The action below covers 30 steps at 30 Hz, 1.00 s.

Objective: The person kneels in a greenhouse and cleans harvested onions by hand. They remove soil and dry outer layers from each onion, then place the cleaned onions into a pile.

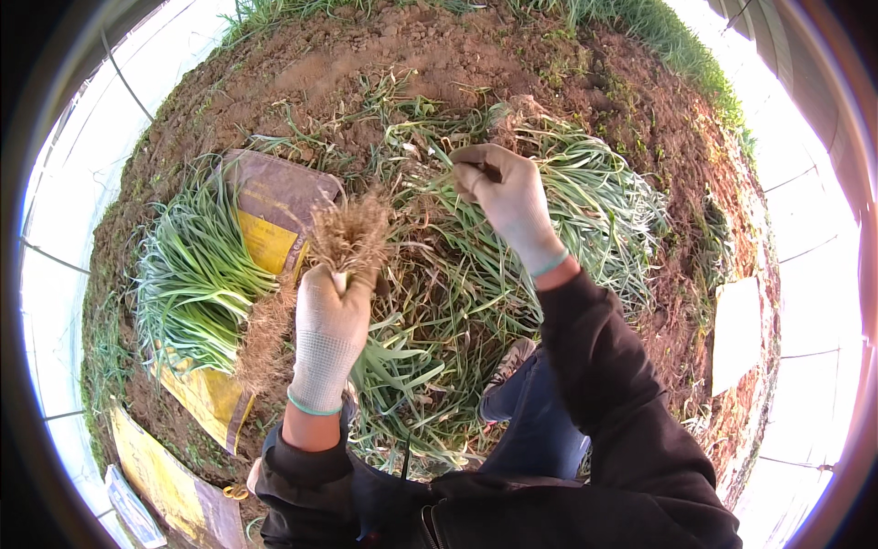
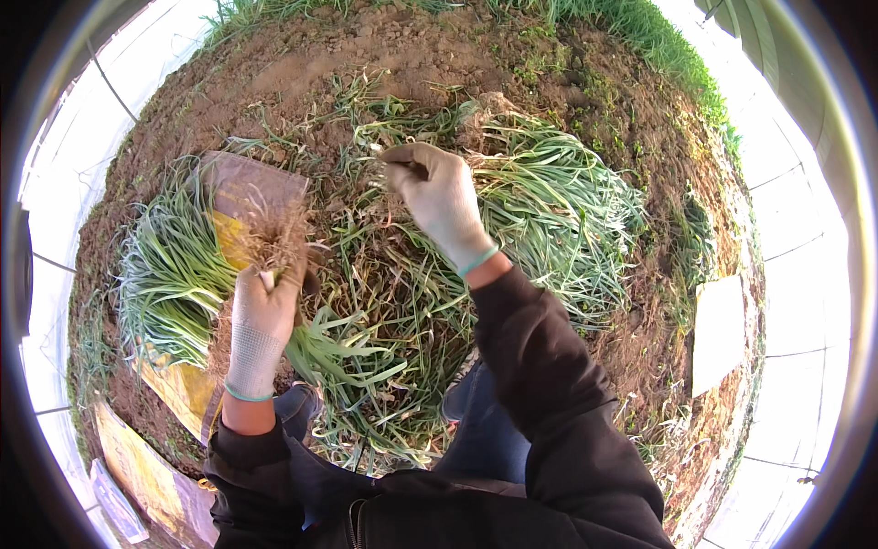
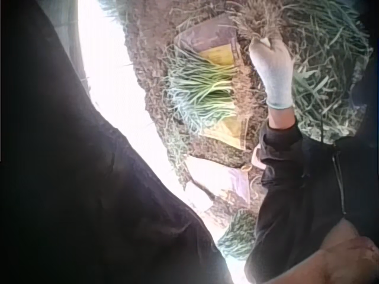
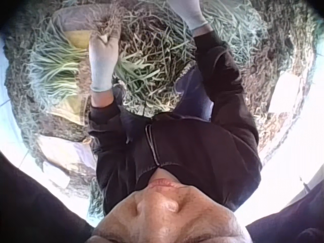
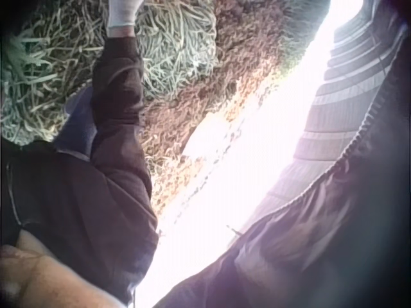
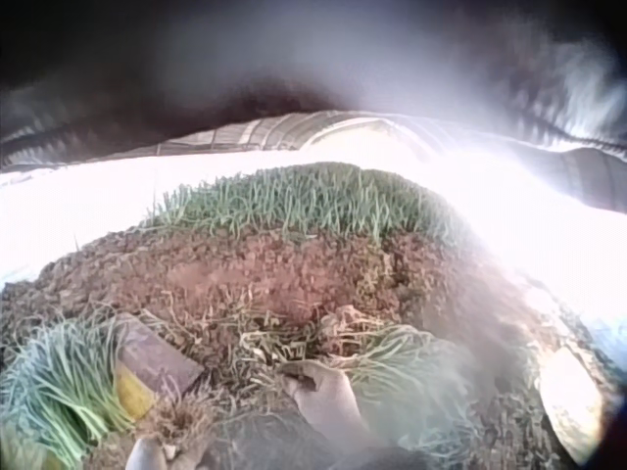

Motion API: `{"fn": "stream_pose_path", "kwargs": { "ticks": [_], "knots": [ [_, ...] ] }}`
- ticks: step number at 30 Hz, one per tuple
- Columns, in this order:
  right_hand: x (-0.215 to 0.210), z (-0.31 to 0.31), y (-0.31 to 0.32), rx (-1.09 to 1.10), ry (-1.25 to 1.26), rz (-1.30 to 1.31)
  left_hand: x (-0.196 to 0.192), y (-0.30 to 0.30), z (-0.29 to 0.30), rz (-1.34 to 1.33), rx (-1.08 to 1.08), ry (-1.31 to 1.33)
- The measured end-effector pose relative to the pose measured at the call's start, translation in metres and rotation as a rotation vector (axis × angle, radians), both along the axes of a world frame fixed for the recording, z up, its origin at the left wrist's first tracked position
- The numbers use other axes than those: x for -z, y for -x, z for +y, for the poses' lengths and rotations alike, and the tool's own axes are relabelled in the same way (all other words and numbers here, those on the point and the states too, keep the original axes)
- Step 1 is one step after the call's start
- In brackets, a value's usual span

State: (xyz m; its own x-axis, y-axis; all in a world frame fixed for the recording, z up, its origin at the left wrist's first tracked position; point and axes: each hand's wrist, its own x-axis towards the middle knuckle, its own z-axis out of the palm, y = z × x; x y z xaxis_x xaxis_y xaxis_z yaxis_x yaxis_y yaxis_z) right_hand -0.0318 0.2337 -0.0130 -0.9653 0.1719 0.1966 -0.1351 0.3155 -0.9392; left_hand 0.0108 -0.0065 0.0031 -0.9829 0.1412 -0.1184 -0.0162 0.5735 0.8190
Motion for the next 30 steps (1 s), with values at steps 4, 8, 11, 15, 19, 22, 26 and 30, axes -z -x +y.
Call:
{"fn": "stream_pose_path", "kwargs": {
  "ticks": [4,8,11,15,19,22,26,30],
  "knots": [
    [0.111,0.029,0.03,-0.488,-1.299,-0.605,0.037,0.015,-0.018,0.615,-0.096,0.115],
    [0.243,0.046,0.041,-0.521,-0.927,-0.726,-0.004,0.009,-0.017,-0.042,-0.212,-0.263],
    [0.29,0.007,0.047,-0.298,-0.853,-0.788,-0.006,0.011,-0.02,-0.081,-0.321,-0.689],
    [0.314,-0.026,0.04,-0.085,-0.987,-0.794,-0.012,0.015,-0.021,-0.148,-0.353,-0.62],
    [0.321,-0.023,0.041,-0.013,-0.958,-0.715,-0.017,0.016,-0.016,-0.208,-0.355,-0.612],
    [0.305,0.0,0.041,-0.107,-0.917,-0.609,-0.02,0.016,-0.013,-0.236,-0.33,-0.6],
    [0.218,0.041,0.062,-0.262,-0.751,-0.397,-0.019,0.014,-0.011,-0.216,-0.273,-0.638],
    [0.06,0.034,0.061,-0.297,-0.642,-0.35,-0.016,0.011,-0.011,-0.188,-0.229,-0.687]
  ]
}}
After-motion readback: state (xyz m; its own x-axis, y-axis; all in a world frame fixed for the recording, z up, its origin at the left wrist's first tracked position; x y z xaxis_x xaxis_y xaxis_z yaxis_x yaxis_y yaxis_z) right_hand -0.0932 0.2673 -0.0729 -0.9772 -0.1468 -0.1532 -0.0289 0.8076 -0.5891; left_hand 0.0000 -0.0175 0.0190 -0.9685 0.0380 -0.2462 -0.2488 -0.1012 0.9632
